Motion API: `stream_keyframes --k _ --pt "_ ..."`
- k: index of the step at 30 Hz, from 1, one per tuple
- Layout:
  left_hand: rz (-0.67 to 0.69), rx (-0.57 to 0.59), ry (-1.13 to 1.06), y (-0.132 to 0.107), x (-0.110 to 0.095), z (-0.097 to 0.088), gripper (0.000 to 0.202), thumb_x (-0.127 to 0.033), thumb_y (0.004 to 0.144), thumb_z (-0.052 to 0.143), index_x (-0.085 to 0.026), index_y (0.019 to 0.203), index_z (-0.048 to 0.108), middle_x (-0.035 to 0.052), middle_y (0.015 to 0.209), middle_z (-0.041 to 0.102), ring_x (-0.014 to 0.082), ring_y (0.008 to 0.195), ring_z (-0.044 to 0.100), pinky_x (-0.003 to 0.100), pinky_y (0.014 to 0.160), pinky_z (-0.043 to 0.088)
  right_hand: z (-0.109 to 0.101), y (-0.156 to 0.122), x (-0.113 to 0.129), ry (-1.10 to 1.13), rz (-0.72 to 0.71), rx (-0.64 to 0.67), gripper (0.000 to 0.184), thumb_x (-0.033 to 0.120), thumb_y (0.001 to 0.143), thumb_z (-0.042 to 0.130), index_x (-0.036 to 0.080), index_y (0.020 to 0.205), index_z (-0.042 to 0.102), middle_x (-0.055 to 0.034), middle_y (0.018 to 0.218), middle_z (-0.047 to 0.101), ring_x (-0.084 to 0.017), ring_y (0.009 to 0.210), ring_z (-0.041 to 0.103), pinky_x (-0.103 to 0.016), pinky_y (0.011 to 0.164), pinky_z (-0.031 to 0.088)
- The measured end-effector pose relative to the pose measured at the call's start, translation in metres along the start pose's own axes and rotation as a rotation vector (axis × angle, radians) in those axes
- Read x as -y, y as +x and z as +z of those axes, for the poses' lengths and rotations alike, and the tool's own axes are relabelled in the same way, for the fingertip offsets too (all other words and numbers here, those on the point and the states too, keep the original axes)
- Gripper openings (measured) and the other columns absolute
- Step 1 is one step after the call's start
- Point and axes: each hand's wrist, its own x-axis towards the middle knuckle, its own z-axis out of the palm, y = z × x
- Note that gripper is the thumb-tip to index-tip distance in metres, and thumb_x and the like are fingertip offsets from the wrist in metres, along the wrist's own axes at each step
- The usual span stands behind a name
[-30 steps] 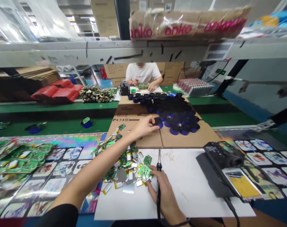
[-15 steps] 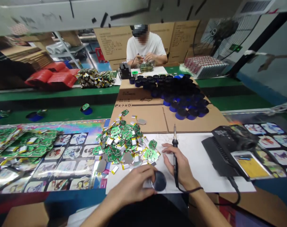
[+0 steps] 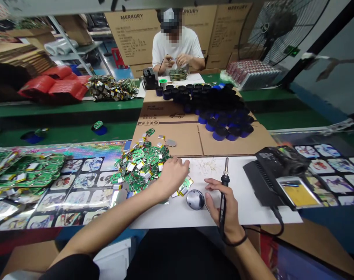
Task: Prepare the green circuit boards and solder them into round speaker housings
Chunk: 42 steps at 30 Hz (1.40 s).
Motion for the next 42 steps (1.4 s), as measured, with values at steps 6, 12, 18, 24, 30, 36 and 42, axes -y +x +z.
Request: stream_keyframes --k 6,12,18,24,30,36,42 --pt "0.035 -0.039 -0.205 0.012 0.008 0.002 0.042 -0.009 0.091 0.061 -0.016 0.132 0.061 0.0118 0.112 0.075 0.0257 0.1 0.071 0.036 0.086 0.055 -0.001 0.013 0.003 -0.002 0.004 -0.051 0.031 0.009 0.093 0.066 0.024 0.119 0.056 -0.0099 0.111 0.074 -0.027 0.113 0.076 -0.048 0.098 0.062" --pt "0.019 -0.304 -0.847 0.002 0.02 -0.007 0.016 -0.018 0.095 0.058 -0.02 0.109 0.067 0.003 0.093 0.069 0.0174 0.081 0.065 0.029 0.073 0.052 0.005 0.042 0.007 -0.045 -0.002 -0.048 0.039 0.015 0.09 0.074 0.027 0.123 0.054 -0.0136 0.13 0.073 -0.03 0.122 0.072 -0.057 0.106 0.058" --pt "0.154 -0.497 -0.761 -0.012 0.017 -0.011 0.004 -0.018 0.098 0.059 -0.02 0.101 0.061 0.004 0.098 0.07 0.0168 0.089 0.067 0.03 0.083 0.053 0.021 0.074 0.005 -0.067 -0.154 0.116 0.045 0.014 0.093 0.074 0.03 0.13 0.054 -0.0124 0.144 0.066 -0.03 0.135 0.065 -0.055 0.112 0.054" --pt "0.201 -0.705 -0.487 -0.013 0.029 -0.007 0.016 -0.008 0.099 0.051 -0.02 0.098 0.062 0.0065 0.098 0.07 0.0197 0.097 0.066 0.034 0.087 0.054 0.036 0.081 -0.003 -0.049 -0.052 0.044 0.03 0.01 0.098 0.063 0.028 0.122 0.057 -0.0105 0.128 0.072 -0.025 0.117 0.073 -0.043 0.098 0.062" --pt "0.228 -0.738 -0.453 -0.006 0.055 -0.021 0.025 -0.011 0.099 0.055 -0.023 0.114 0.071 0.008 0.108 0.073 0.0229 0.105 0.065 0.04 0.093 0.053 0.038 0.083 0.003 -0.067 -0.095 0.007 0.034 0.012 0.095 0.067 0.028 0.123 0.056 -0.0112 0.133 0.071 -0.028 0.125 0.07 -0.052 0.107 0.057" --pt "-0.079 -0.661 -1.107 0.006 0.079 -0.042 0.017 -0.025 0.089 0.072 -0.019 0.104 0.066 0.004 0.099 0.069 0.0137 0.079 0.063 0.028 0.071 0.053 0.04 0.08 0.007 -0.009 -0.066 0.013 0.033 0.013 0.096 0.066 0.027 0.124 0.055 -0.0128 0.135 0.071 -0.028 0.128 0.069 -0.052 0.109 0.057" --pt "-0.023 -0.422 -1.37 -0.005 0.058 -0.038 0.026 -0.03 0.086 0.077 -0.019 0.101 0.058 0.0026 0.099 0.065 0.0116 0.08 0.064 0.023 0.069 0.054 0.043 0.092 0.016 0.091 -0.029 -0.063 0.03 0.016 0.099 0.066 0.027 0.124 0.053 -0.0152 0.149 0.063 -0.029 0.14 0.062 -0.056 0.117 0.051"
